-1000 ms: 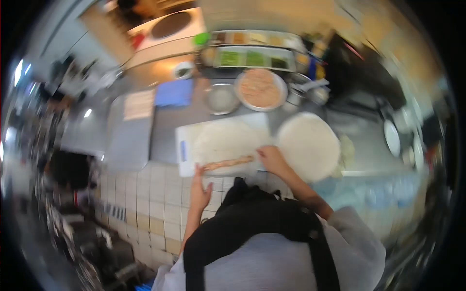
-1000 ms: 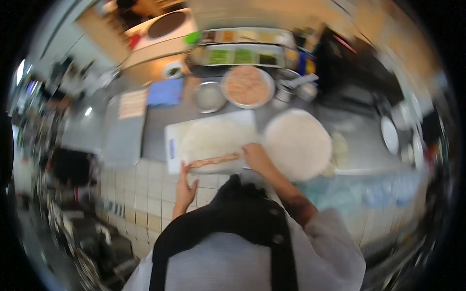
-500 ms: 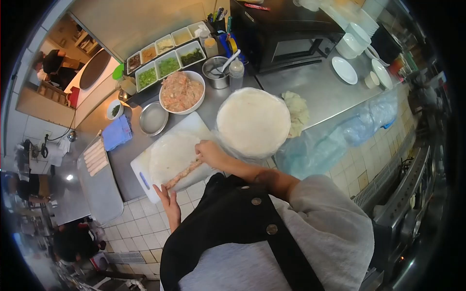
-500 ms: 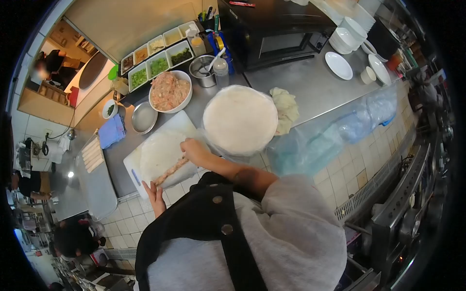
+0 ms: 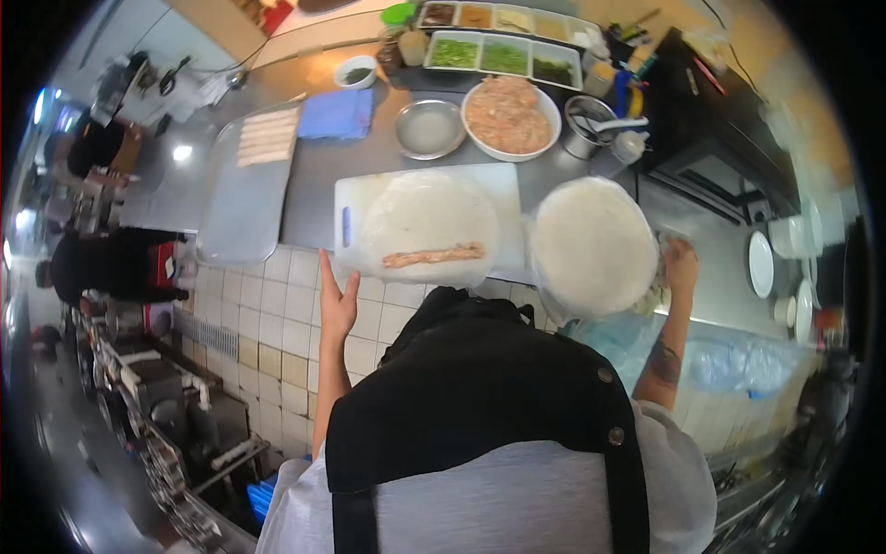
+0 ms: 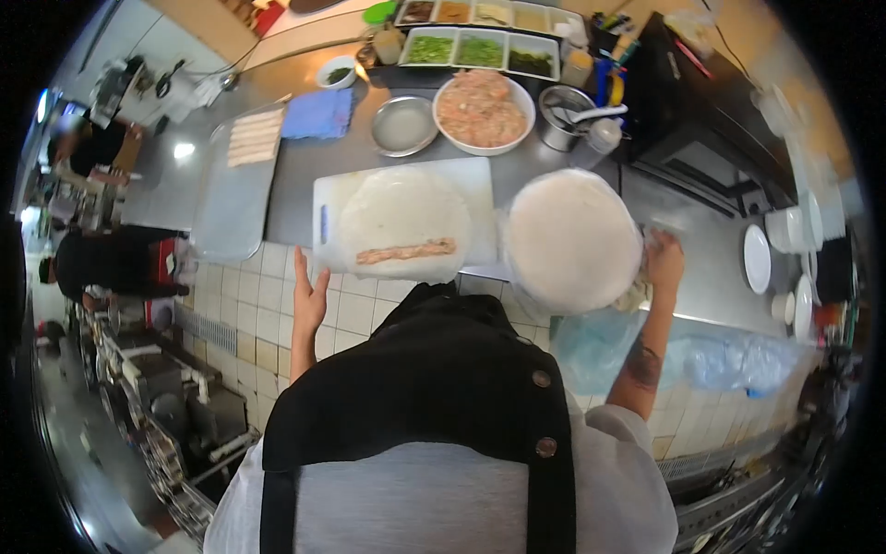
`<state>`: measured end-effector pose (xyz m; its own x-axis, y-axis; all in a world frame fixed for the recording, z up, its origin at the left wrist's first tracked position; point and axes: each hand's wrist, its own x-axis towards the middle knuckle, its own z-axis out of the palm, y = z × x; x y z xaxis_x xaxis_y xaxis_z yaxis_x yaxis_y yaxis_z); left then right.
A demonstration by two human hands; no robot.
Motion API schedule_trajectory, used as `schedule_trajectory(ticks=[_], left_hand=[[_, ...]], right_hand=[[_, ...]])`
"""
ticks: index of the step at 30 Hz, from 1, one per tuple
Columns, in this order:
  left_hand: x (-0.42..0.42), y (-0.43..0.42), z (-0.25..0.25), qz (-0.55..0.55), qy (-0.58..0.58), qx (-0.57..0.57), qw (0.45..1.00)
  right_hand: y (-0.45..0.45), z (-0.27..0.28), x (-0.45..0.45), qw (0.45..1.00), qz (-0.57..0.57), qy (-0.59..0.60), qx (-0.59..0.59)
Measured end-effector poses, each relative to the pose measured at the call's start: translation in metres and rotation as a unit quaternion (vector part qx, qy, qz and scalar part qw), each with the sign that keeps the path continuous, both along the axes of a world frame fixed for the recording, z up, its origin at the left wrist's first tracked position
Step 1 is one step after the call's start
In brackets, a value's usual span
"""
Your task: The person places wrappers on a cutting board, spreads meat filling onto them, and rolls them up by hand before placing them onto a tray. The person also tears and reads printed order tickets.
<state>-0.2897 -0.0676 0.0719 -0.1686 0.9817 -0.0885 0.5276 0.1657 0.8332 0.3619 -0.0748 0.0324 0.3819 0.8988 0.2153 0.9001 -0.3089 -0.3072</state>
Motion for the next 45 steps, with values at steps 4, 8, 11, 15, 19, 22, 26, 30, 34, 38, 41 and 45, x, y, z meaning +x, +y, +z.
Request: schedule_trajectory(ticks=[4,8,11,15,19,22,26,30,34,38,41,45], left_hand=[[-0.013,-0.006,0.001,0.054,0.044,0.040,0.997],[-0.016,-0.013,0.004,0.073,0.049,0.024,0.996],[-0.024,-0.016,-0.007,0.080,0.044,0.041,0.995],[-0.032,-0.014,-0.023,0.096,0.042,0.040,0.994],[-0.044,0.004,-0.042,0.067,0.048,0.051,0.995],[-0.059,0.017,-0.043,0.036,0.054,0.085,0.994],[-0.102,0.028,-0.038,0.052,0.075,0.121,0.988],[-0.159,0.016,-0.026,0.080,0.059,0.127,0.987],[-0.224,-0.008,-0.025,0.116,0.043,0.125,0.984],[-0.300,-0.040,-0.036,0.162,0.054,0.105,0.980],[-0.351,-0.076,-0.025,0.213,0.122,0.091,0.965],[-0.408,-0.134,-0.033,0.314,0.149,0.057,0.936]], right_hand=[[-0.005,-0.015,0.009,0.998,0.026,0.049,0.020],[-0.014,-0.024,0.028,0.986,-0.087,0.117,0.085],[-0.029,-0.060,0.085,0.978,-0.136,0.092,0.128],[-0.045,-0.059,0.113,0.983,-0.139,0.075,0.097],[-0.029,-0.044,0.094,0.997,-0.044,0.059,0.037],[-0.025,-0.057,0.098,0.998,-0.057,-0.012,0.033],[-0.010,-0.033,0.045,0.987,-0.141,-0.046,0.065],[0.033,0.019,-0.069,0.963,-0.234,-0.006,0.137],[0.091,0.036,-0.167,0.969,-0.102,-0.028,0.224],[0.145,0.077,-0.287,0.962,-0.002,-0.006,0.271],[0.180,0.092,-0.368,0.957,0.048,0.009,0.287],[0.223,0.118,-0.481,0.948,0.121,-0.015,0.295]])
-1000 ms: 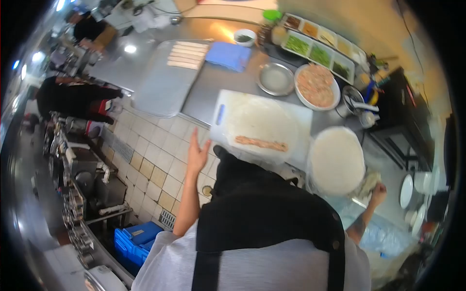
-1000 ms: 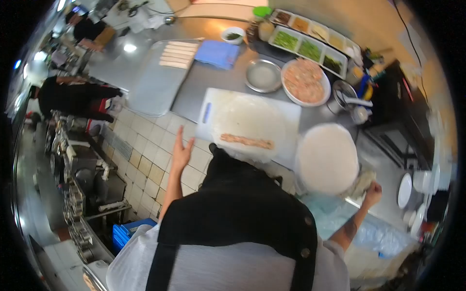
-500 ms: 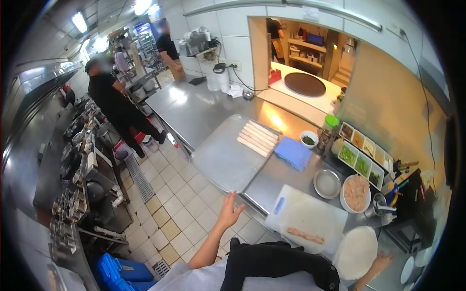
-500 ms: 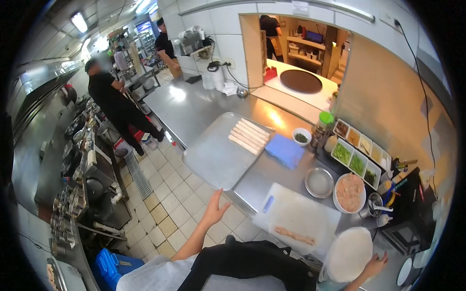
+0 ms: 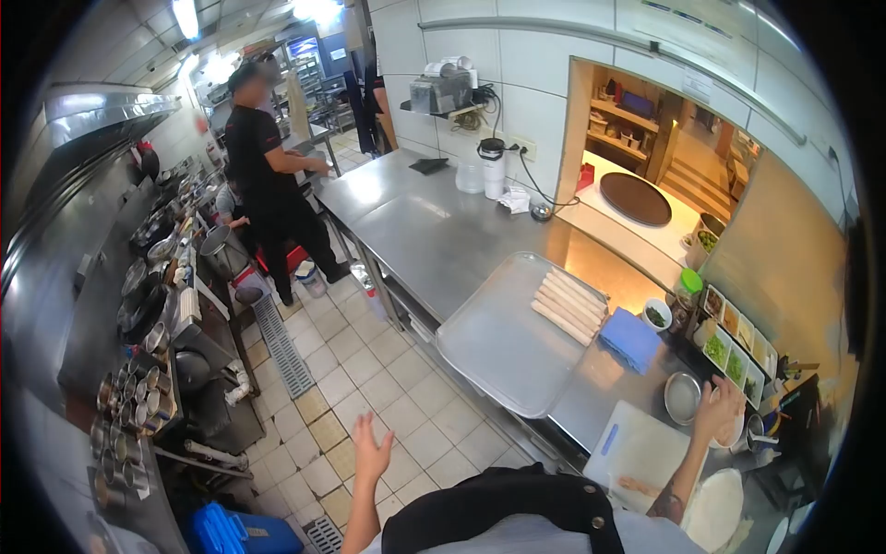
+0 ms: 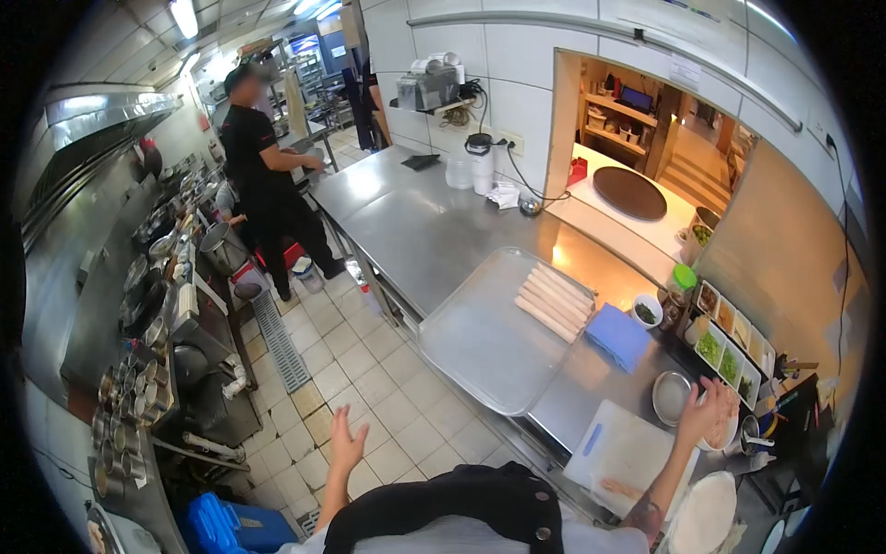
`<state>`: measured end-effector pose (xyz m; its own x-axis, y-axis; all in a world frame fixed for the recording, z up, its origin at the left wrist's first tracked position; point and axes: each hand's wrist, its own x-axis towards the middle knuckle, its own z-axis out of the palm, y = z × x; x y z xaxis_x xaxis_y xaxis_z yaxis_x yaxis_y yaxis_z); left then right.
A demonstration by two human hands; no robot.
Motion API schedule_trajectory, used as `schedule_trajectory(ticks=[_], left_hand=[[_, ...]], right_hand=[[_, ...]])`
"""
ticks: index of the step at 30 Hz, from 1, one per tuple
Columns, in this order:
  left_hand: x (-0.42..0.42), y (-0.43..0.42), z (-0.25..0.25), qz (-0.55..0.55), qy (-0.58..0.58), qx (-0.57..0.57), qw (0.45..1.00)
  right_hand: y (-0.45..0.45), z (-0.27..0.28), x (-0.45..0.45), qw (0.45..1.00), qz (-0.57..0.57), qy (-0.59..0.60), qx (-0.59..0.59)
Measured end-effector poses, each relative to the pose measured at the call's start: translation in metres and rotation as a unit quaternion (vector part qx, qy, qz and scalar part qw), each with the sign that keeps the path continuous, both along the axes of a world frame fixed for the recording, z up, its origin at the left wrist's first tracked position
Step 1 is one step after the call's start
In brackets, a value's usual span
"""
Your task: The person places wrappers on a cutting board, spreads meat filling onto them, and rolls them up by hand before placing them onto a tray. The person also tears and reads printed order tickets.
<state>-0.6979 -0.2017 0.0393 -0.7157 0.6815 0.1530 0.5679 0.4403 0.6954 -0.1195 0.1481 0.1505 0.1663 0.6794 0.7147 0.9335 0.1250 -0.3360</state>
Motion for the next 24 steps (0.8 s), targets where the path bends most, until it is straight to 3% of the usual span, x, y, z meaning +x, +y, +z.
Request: schedule_trajectory(ticks=[1,3,6,11,13,17,21,24], left_hand=[[-0.007,-0.015,-0.001,0.030,0.001,-0.007,1.000],[-0.014,-0.037,0.009,0.087,-0.040,-0.036,0.995],[-0.022,-0.057,0.002,0.145,-0.074,-0.033,0.986],[-0.045,-0.049,-0.021,0.167,-0.103,-0.043,0.980],[-0.066,-0.038,-0.027,0.166,-0.112,-0.044,0.979],[-0.136,-0.012,-0.040,0.165,-0.115,-0.071,0.977],[-0.233,0.023,-0.008,0.118,-0.068,-0.148,0.980],[-0.311,0.045,0.004,0.101,-0.032,-0.120,0.987]], right_hand=[[0.010,0.007,-0.029,1.000,0.002,-0.001,0.002],[0.030,0.020,-0.084,0.990,0.111,0.084,0.009],[0.063,0.031,-0.163,0.984,0.146,0.099,0.027],[0.118,0.028,-0.279,0.952,0.247,0.180,0.022],[0.126,0.043,-0.334,0.950,0.234,0.208,0.000],[0.179,0.038,-0.408,0.912,0.269,0.311,-0.001],[0.220,0.058,-0.475,0.894,0.290,0.338,0.040],[0.233,0.101,-0.529,0.874,0.316,0.367,0.048]])
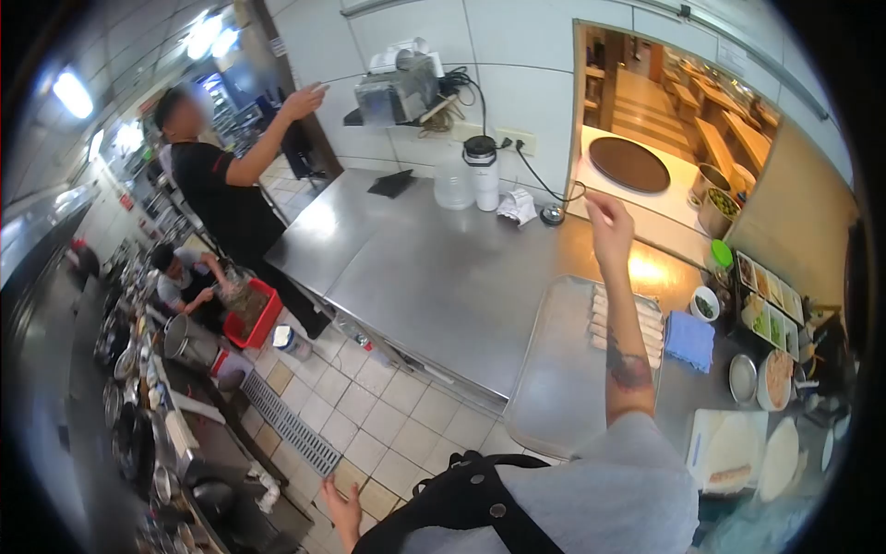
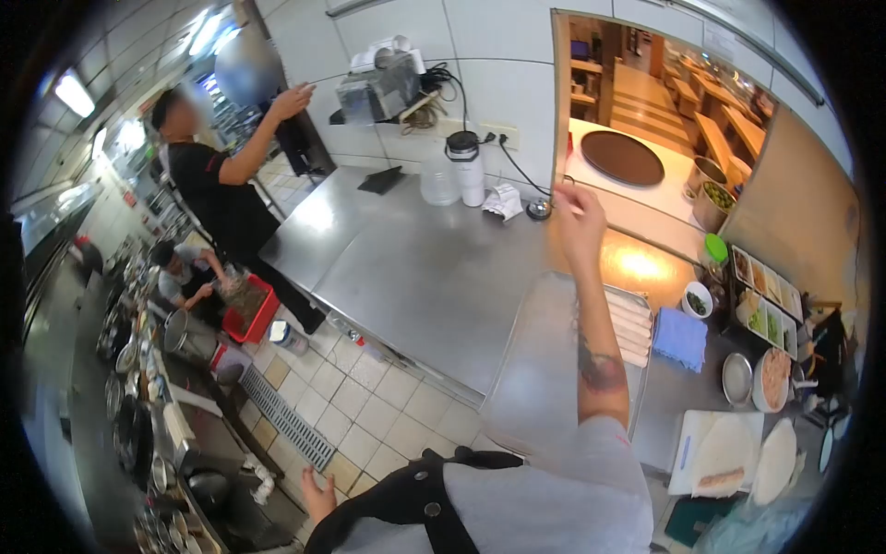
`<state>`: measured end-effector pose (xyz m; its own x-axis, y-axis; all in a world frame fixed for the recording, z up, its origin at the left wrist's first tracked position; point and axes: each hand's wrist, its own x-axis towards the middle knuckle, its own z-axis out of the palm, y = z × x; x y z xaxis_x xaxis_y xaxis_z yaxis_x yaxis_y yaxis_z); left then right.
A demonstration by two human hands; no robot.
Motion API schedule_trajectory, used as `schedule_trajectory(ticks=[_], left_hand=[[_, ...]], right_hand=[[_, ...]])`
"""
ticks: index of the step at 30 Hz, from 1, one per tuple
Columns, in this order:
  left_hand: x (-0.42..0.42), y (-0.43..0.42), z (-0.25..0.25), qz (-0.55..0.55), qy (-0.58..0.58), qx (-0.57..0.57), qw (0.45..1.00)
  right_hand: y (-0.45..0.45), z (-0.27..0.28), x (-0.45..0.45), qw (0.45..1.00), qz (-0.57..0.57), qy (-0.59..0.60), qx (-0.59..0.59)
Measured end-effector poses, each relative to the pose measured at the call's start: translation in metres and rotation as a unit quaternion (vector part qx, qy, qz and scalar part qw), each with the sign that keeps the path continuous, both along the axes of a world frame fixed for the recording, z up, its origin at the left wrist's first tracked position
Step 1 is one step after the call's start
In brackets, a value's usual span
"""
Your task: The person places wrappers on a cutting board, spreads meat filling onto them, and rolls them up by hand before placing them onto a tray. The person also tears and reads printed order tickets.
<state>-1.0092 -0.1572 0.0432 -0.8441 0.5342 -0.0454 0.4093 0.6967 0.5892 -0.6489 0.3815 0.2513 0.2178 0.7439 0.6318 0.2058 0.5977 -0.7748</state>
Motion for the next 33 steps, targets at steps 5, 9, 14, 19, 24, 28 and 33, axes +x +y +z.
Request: schedule_trajectory(ticks=[5,9,14,19,24,28,33], left_hand=[[-0.092,0.046,0.001,0.007,0.021,-0.001,1.000],[-0.167,0.093,-0.037,-0.066,-0.104,0.045,0.991],[-0.238,0.189,-0.015,-0.191,-0.060,-0.053,0.978],[-0.307,0.274,0.023,-0.250,-0.039,-0.075,0.965],[-0.380,0.319,0.016,-0.298,-0.007,-0.048,0.953],[-0.404,0.348,0.009,-0.298,-0.016,-0.017,0.954],[-0.376,0.403,0.025,-0.319,-0.024,0.062,0.945]], right_hand=[[0.044,0.076,-0.082,0.998,0.039,-0.024,0.047],[0.109,0.133,-0.144,0.998,0.024,-0.017,0.062],[0.206,0.201,-0.222,0.986,-0.061,-0.144,0.048],[0.293,0.248,-0.297,0.957,-0.190,-0.216,-0.032],[0.331,0.259,-0.326,0.955,-0.194,-0.172,-0.144],[0.365,0.261,-0.338,0.938,-0.189,-0.217,-0.195],[0.390,0.266,-0.341,0.934,-0.156,-0.255,-0.194]])
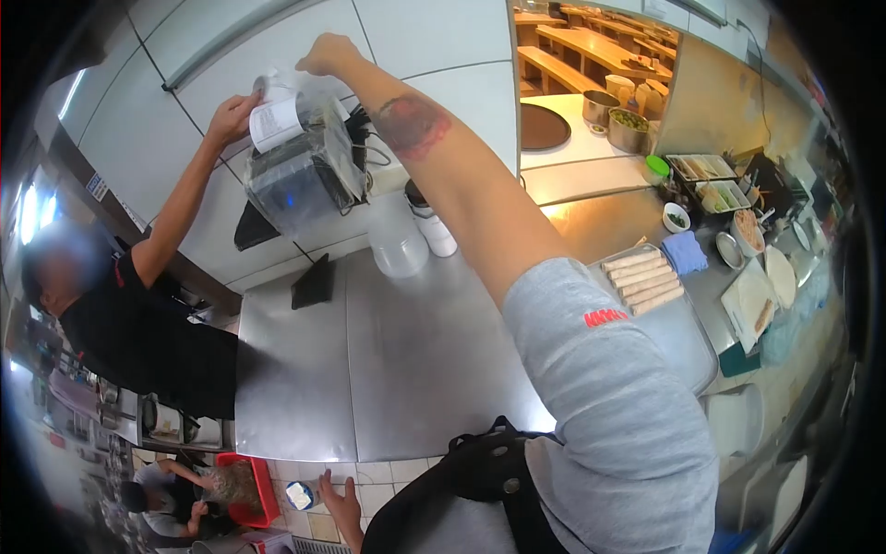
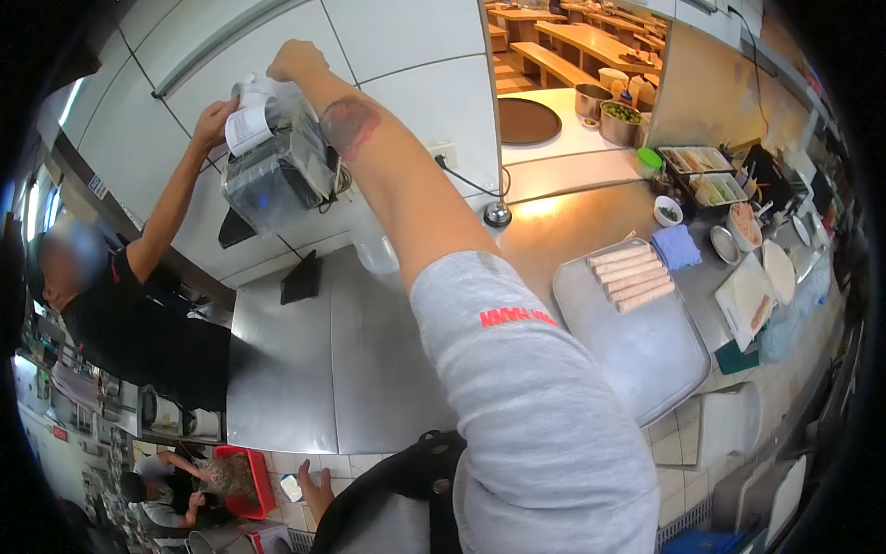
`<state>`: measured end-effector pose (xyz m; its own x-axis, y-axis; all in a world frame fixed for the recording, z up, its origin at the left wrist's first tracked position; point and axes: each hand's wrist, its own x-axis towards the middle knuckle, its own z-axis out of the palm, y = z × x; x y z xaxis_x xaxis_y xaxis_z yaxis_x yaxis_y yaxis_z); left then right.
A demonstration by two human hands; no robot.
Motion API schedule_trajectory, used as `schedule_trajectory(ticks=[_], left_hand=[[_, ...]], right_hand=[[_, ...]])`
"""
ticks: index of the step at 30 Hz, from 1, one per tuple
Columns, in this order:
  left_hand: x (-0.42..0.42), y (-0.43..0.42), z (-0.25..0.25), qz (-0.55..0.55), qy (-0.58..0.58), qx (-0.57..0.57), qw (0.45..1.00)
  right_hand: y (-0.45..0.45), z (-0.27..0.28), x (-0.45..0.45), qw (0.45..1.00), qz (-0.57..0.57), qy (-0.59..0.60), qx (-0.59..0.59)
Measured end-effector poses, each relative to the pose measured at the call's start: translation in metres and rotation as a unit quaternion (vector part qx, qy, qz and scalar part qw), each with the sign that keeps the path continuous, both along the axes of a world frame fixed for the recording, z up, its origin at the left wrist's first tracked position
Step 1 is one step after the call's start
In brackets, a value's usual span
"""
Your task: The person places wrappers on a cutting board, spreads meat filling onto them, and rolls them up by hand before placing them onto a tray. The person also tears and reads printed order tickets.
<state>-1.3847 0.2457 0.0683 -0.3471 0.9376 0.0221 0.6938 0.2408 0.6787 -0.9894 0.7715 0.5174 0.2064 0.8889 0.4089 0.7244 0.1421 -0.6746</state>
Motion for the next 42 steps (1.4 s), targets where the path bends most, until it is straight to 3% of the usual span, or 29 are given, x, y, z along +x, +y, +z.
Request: schedule_trajectory(ticks=[2,6,8,12,15,17,21,23,24,26,30,33,36,38,39,41,42], left_hand=[[0.020,0.022,0.004,-0.028,-0.012,0.037,0.999],[0.071,0.061,0.043,-0.092,-0.021,0.086,0.992],[0.090,0.071,0.063,-0.079,-0.015,0.072,0.994],[0.115,0.069,0.092,-0.067,-0.055,0.090,0.992],[0.117,0.061,0.097,-0.058,-0.041,0.097,0.993],[0.113,0.054,0.091,-0.048,-0.016,0.101,0.994],[0.109,0.042,0.080,-0.007,-0.053,0.079,0.995],[0.112,0.038,0.081,-0.005,-0.047,0.064,0.997],[0.113,0.037,0.080,-0.005,-0.046,0.062,0.997],[0.115,0.037,0.077,-0.030,-0.017,0.061,0.998],[0.117,0.041,0.076,-0.041,-0.024,0.071,0.996],[0.117,0.041,0.081,-0.032,-0.012,0.062,0.997],[0.112,0.036,0.078,-0.030,-0.012,0.068,0.997],[0.114,0.035,0.080,-0.033,-0.014,0.046,0.998],[0.115,0.035,0.078,-0.040,-0.015,0.045,0.998],[0.117,0.038,0.077,-0.054,-0.025,0.048,0.997],[0.118,0.042,0.079,-0.064,-0.023,0.049,0.996]], right_hand=[[0.006,-0.002,-0.005,0.992,0.027,-0.106,0.061],[0.051,-0.006,-0.025,0.996,0.019,-0.070,0.057],[0.081,-0.003,-0.036,0.990,0.035,-0.060,-0.121],[0.102,-0.009,-0.043,0.987,0.077,-0.091,-0.112],[0.038,-0.001,-0.042,0.989,0.071,-0.072,-0.105],[0.033,-0.002,-0.045,0.999,0.014,0.006,-0.033],[0.035,0.000,-0.050,0.995,0.029,0.095,-0.010],[0.050,0.001,-0.052,0.993,0.082,-0.081,-0.037],[0.053,-0.002,-0.055,0.993,0.082,-0.081,-0.039],[0.060,-0.005,-0.058,0.954,0.174,-0.229,-0.086],[0.021,-0.002,-0.051,0.946,0.147,-0.258,-0.133],[0.018,0.000,-0.045,0.953,0.072,-0.292,-0.035],[0.023,0.010,-0.022,0.981,0.011,-0.190,0.028],[0.017,0.014,-0.004,0.986,-0.015,-0.021,0.163],[0.025,0.014,0.007,0.986,-0.022,-0.023,0.161],[0.044,0.013,0.032,0.915,-0.122,0.040,0.383],[0.034,0.019,0.042,0.913,-0.132,0.038,0.385]])
